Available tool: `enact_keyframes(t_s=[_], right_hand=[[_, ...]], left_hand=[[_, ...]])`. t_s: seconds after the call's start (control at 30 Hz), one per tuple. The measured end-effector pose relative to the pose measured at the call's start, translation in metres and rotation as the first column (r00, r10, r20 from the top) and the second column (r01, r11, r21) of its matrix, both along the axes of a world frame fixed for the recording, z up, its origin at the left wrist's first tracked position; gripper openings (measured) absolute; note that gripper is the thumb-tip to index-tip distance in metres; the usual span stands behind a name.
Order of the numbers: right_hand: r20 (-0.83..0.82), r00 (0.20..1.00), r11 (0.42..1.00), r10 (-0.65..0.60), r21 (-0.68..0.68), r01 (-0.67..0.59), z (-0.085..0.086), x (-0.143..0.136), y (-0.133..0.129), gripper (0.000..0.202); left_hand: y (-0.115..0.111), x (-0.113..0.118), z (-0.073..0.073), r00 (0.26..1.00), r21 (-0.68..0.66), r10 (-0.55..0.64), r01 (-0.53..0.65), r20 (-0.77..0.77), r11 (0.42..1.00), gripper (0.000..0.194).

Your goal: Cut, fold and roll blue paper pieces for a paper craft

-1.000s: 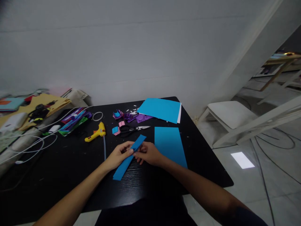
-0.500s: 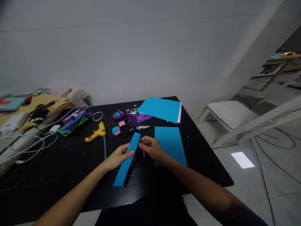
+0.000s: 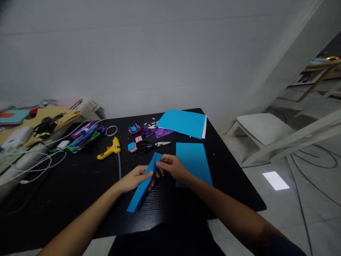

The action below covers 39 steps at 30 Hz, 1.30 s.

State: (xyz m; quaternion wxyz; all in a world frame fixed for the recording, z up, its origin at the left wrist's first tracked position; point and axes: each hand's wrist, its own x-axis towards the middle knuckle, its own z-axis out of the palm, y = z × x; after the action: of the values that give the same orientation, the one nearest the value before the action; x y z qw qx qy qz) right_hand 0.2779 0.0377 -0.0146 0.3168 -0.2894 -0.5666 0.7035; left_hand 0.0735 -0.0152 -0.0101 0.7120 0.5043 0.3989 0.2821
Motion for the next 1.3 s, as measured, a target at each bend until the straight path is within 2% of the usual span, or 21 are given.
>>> enact_keyframes(t_s=[0.3,0.47,0.67,1.0,1.3], right_hand=[[0.028,0.998,0.997,-0.058,0.055,0.056,-0.0015,-0.0018,0.0009,0.04],[0.031,0.998,0.997,-0.054,0.058,0.052,-0.0052,-0.0027,0.0009,0.039],[0.055,0.996,0.996,-0.067,0.057,0.064,-0.0059,-0.0022,0.0012,0.04],[0.052,0.997,0.996,-0.063,0.059,0.06,-0.0033,-0.0004,0.0013,0.039],[0.068,0.995,0.995,-0.069,0.077,0.064,-0.0043,-0.0003,0.001,0.04]], left_hand=[[0.0003,0.0035,-0.003,0.993,-0.034,0.1,-0.098,0.058,0.995,0.052],[0.0021,0.0023,-0.0053,0.996,-0.007,0.091,-0.091,-0.001,0.996,0.046],[0.0033,0.0045,-0.0012,0.992,0.054,0.106,-0.103,-0.061,0.993,0.042],[0.0007,0.0074,0.0005,0.991,-0.05,0.137,-0.137,-0.011,0.989,0.051],[0.0003,0.0074,0.0037,0.994,-0.033,0.11,-0.11,0.009,0.993,0.042]])
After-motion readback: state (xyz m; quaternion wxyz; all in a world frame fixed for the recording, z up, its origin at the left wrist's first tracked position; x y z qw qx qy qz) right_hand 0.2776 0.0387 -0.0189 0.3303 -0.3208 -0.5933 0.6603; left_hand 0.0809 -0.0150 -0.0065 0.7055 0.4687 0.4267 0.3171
